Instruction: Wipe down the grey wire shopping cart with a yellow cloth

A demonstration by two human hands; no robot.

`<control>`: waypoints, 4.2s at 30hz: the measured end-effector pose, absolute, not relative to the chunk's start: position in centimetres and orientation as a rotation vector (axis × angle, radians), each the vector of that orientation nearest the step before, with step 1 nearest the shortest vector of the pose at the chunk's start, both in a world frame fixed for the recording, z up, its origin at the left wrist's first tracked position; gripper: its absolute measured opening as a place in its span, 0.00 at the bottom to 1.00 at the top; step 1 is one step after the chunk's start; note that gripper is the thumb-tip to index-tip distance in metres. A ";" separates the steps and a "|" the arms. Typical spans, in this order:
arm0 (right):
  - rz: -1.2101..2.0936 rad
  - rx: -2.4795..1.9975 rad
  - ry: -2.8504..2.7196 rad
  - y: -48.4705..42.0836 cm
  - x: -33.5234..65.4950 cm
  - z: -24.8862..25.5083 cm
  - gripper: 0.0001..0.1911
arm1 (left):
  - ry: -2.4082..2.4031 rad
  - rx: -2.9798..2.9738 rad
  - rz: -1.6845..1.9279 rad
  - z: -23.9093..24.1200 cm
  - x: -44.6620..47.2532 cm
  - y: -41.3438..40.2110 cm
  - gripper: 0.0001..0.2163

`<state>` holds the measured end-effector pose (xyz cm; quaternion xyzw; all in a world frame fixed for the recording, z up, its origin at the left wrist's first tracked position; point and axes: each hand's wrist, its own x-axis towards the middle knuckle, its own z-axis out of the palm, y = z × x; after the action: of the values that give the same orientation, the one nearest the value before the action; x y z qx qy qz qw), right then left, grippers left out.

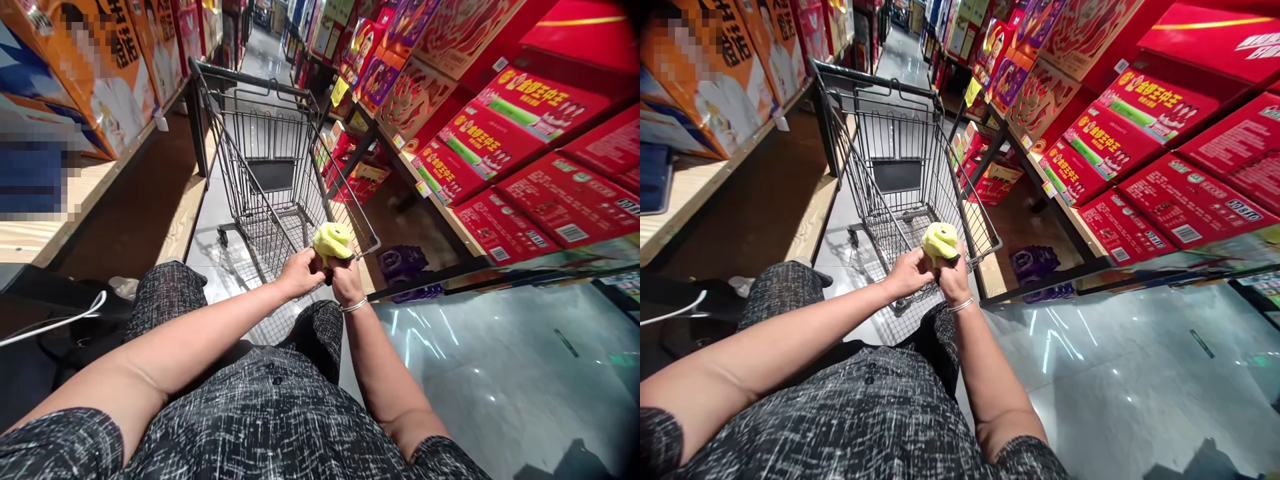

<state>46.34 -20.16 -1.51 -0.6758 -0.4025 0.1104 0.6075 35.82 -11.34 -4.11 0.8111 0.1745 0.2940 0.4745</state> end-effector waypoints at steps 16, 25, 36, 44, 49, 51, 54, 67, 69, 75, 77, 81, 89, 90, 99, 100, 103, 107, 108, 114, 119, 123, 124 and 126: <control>-0.471 -2.092 -1.985 -20.6 45.5 -3.8 0.23 | 0.098 2.643 0.516 -5.7 35.0 -1.1 0.14; -0.675 -1.729 -2.274 -24.6 48.8 -6.8 0.23 | -0.030 2.770 0.623 -6.4 34.5 0.4 0.21; -0.481 -2.532 -1.353 -24.8 54.4 -7.1 0.33 | -0.007 2.695 0.558 -6.7 33.9 2.6 0.21; -0.455 -2.151 -1.670 -20.6 42.5 -7.5 0.27 | 0.108 2.691 0.518 -6.4 32.6 5.4 0.18; -0.424 -2.057 -1.846 -17.8 42.1 -9.9 0.27 | 0.139 2.674 0.439 -6.3 31.3 7.8 0.17; -0.374 -2.036 -1.942 -16.8 41.4 -11.4 0.27 | 0.142 2.660 0.434 -6.3 30.8 8.6 0.17; -0.334 -2.011 -2.005 -15.3 40.1 -12.8 0.26 | 0.102 2.614 0.454 -6.6 30.1 10.0 0.18; -0.072 -2.023 -2.435 -13.6 39.5 -20.5 0.18 | 0.403 2.574 0.390 -6.7 27.8 13.8 0.14; -0.122 -1.982 -2.409 -12.9 40.4 -18.8 0.20 | 0.478 2.573 0.354 -6.0 27.9 13.7 0.12; -0.494 -1.890 -1.986 -12.5 44.0 -12.6 0.21 | 0.732 2.653 0.383 -2.9 28.6 9.0 0.18; -0.496 -1.916 -1.970 -12.6 44.6 -12.8 0.21 | 0.624 2.623 0.306 -2.5 28.7 6.6 0.20; -0.297 -1.956 -2.150 -13.0 44.0 -16.8 0.20 | 0.453 2.675 0.073 -3.3 28.0 4.1 0.27; -0.165 -1.960 -2.255 -13.2 42.5 -19.3 0.15 | 0.469 2.932 -0.006 -4.6 26.5 7.0 0.38; -0.219 -1.943 -2.221 -13.0 42.9 -18.3 0.16 | 0.484 2.944 -0.004 -4.7 26.4 7.5 0.37; -0.711 -2.020 -1.483 -13.2 48.5 -8.5 0.24 | 0.637 2.940 -0.057 -4.2 26.6 7.8 0.32; -0.709 -2.039 -1.483 -12.9 48.1 -8.5 0.24 | 0.647 2.943 -0.035 -4.2 26.8 7.3 0.32; -0.734 -2.026 -1.536 -11.3 45.8 -9.4 0.25 | 0.668 2.936 0.044 -4.5 27.3 5.9 0.33; -0.673 -1.969 -1.755 -8.1 41.5 -10.1 0.26 | 0.694 2.903 0.100 -4.7 27.1 5.7 0.31; -0.635 -1.970 -1.818 -7.4 40.8 -10.2 0.26 | 0.698 2.893 0.100 -4.6 26.9 5.9 0.29; -0.754 -1.807 -2.025 -8.1 43.0 -11.4 0.21 | 0.705 2.895 0.095 -4.6 26.0 8.0 0.28; -0.905 -1.766 -1.977 -13.6 49.0 -11.7 0.20 | 0.702 2.856 0.018 -4.6 25.6 9.8 0.29; -0.868 -1.947 -1.774 -15.4 50.8 -10.3 0.22 | 0.727 2.816 -0.054 -3.7 26.2 10.0 0.32; -0.869 -1.956 -1.739 -15.0 50.7 -10.1 0.22 | 0.726 2.812 -0.057 -3.5 26.5 9.7 0.32; -0.849 -1.954 -1.722 -13.8 49.9 -10.4 0.23 | 0.693 2.804 -0.042 -3.1 27.5 8.7 0.31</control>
<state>49.93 -13.80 -10.41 -0.6989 -0.6159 -0.3037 0.1998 27.48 8.70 -3.12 0.9630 0.2378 -0.0143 0.1261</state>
